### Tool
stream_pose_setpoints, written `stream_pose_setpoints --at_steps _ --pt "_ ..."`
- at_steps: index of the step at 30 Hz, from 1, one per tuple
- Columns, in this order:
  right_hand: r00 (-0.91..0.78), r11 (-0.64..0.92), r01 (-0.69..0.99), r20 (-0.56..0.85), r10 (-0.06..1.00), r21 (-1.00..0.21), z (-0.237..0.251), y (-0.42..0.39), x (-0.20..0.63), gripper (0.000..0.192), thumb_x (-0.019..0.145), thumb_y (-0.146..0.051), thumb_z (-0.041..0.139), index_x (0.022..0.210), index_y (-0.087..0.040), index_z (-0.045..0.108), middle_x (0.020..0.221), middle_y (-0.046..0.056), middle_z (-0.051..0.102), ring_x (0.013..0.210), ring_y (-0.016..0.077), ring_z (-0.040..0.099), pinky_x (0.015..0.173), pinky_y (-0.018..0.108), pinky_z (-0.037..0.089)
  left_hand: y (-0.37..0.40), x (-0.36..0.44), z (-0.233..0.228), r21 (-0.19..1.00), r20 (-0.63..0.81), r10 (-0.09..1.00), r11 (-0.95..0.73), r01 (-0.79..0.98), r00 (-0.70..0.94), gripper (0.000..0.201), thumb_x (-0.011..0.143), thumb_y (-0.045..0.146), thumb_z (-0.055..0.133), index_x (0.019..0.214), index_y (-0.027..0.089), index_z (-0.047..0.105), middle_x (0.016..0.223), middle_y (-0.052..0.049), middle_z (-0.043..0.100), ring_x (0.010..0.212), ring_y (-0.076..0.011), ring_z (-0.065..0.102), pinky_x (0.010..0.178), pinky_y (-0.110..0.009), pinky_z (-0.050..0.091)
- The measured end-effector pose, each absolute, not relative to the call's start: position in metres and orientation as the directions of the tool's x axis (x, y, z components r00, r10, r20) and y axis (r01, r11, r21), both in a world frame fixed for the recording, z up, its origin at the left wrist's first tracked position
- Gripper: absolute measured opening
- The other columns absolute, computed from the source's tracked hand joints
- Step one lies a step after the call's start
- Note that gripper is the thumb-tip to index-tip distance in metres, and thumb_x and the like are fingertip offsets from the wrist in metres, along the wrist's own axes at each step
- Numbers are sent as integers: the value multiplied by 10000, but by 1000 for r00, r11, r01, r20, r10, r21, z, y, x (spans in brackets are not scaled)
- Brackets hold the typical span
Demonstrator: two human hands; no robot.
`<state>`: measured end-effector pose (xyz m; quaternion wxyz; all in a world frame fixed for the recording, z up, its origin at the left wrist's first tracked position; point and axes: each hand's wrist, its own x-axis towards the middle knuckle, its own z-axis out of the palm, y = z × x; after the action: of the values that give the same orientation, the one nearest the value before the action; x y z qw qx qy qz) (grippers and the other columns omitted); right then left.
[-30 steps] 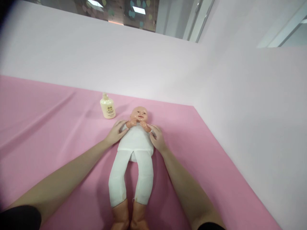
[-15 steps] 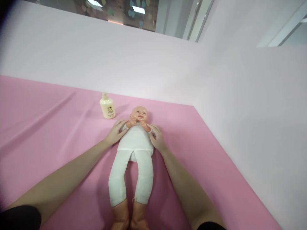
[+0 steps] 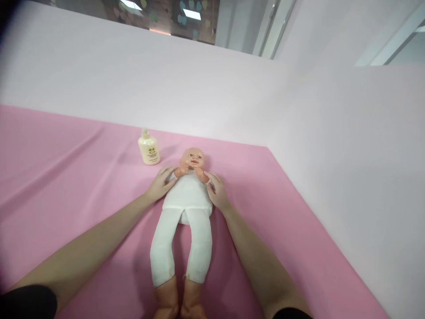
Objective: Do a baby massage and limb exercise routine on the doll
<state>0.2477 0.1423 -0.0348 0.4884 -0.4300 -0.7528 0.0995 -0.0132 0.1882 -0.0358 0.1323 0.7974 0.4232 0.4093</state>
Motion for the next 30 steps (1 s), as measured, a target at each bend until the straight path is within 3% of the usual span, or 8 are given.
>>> stream_pose_setpoints --at_steps 17,30 --pt "-120 547 599 609 784 -585 -46 147 251 429 922 -314 423 1345 -246 439 1312 82 549 1221 235 496 1050 448 399 188 -13 -35 624 492 808 -587 515 324 453 913 389 445 1322 193 455 1289 -109 537 1212 -244 484 1056 -430 374" --pt "-134 560 586 611 780 -586 -40 146 249 412 894 -255 453 1303 -257 511 1271 65 582 1191 221 518 1060 440 394 190 -14 -37 627 488 802 -596 501 344 438 916 400 447 1308 205 476 1260 -98 544 1180 -239 500 1044 -424 386"
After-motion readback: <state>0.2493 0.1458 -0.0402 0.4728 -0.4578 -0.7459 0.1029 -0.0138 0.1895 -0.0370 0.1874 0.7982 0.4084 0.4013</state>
